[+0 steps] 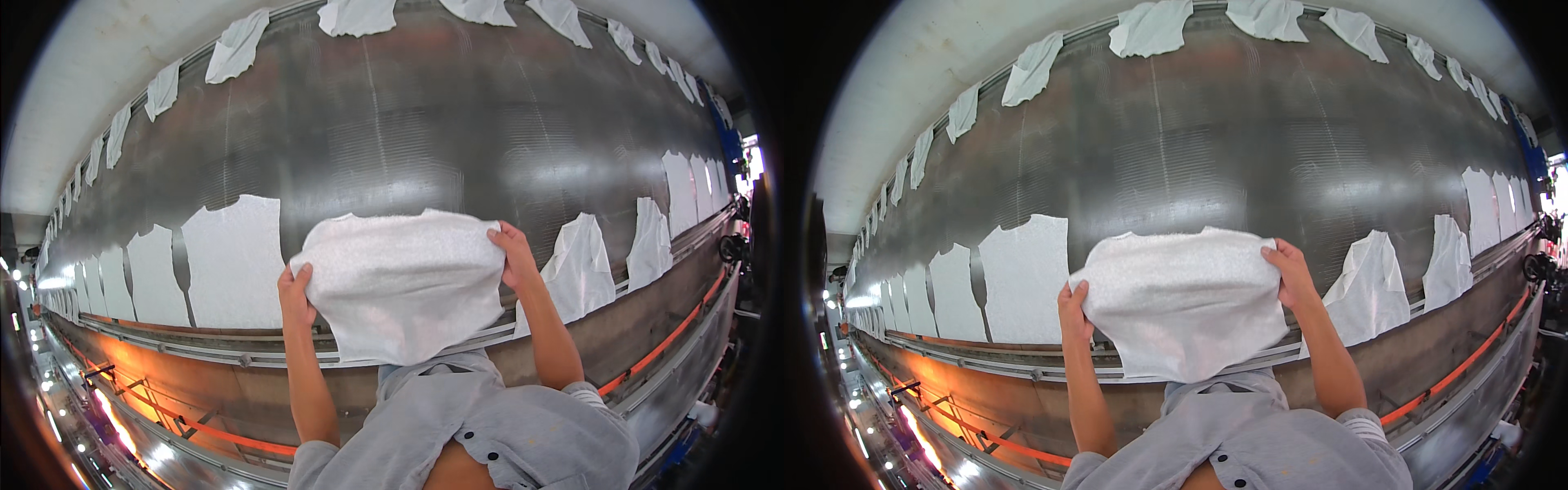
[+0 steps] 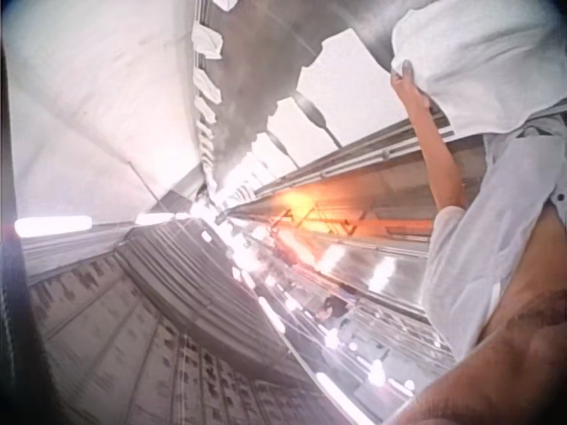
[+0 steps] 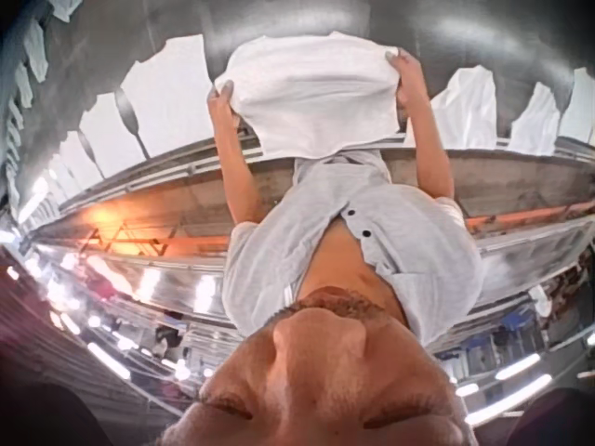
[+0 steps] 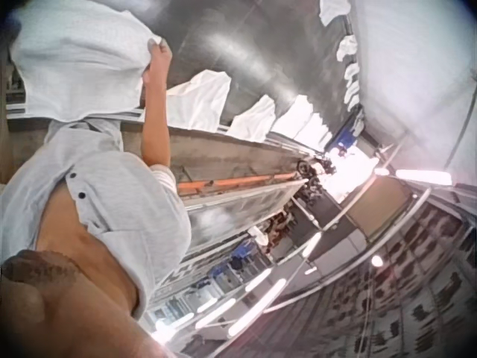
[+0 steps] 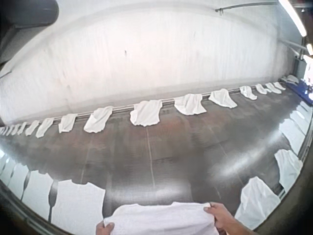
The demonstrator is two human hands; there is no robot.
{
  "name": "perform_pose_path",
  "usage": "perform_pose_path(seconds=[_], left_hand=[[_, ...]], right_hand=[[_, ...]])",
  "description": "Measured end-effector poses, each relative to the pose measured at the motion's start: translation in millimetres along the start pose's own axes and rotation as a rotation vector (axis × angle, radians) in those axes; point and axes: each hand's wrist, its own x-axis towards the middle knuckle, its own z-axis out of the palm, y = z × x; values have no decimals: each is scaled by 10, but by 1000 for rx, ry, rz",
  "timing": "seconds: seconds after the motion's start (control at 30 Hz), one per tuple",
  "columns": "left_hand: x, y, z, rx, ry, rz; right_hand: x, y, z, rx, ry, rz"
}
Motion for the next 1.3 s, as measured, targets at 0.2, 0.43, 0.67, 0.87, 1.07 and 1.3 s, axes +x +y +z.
perform_pose_path(seconds=[0.2, 0.43, 0.67, 0.87, 1.07, 1.3], left_hand=[[635, 239, 115, 35, -56, 46], [1280, 177, 77, 47, -25, 78], [1493, -451, -255, 228, 182, 49], [1411, -503, -296, 225, 183, 3], [1357, -553, -336, 216, 198, -11], [1301, -606, -365, 182, 189, -27]], right_hand=[[492, -103, 299, 12, 33, -99], [962, -55, 403, -26, 103, -244], [1168, 382, 278, -273, 326, -258], [1103, 464, 43, -290, 320, -244], [1030, 490, 81, -265, 322, -230], [974, 573, 44, -255, 327, -223]])
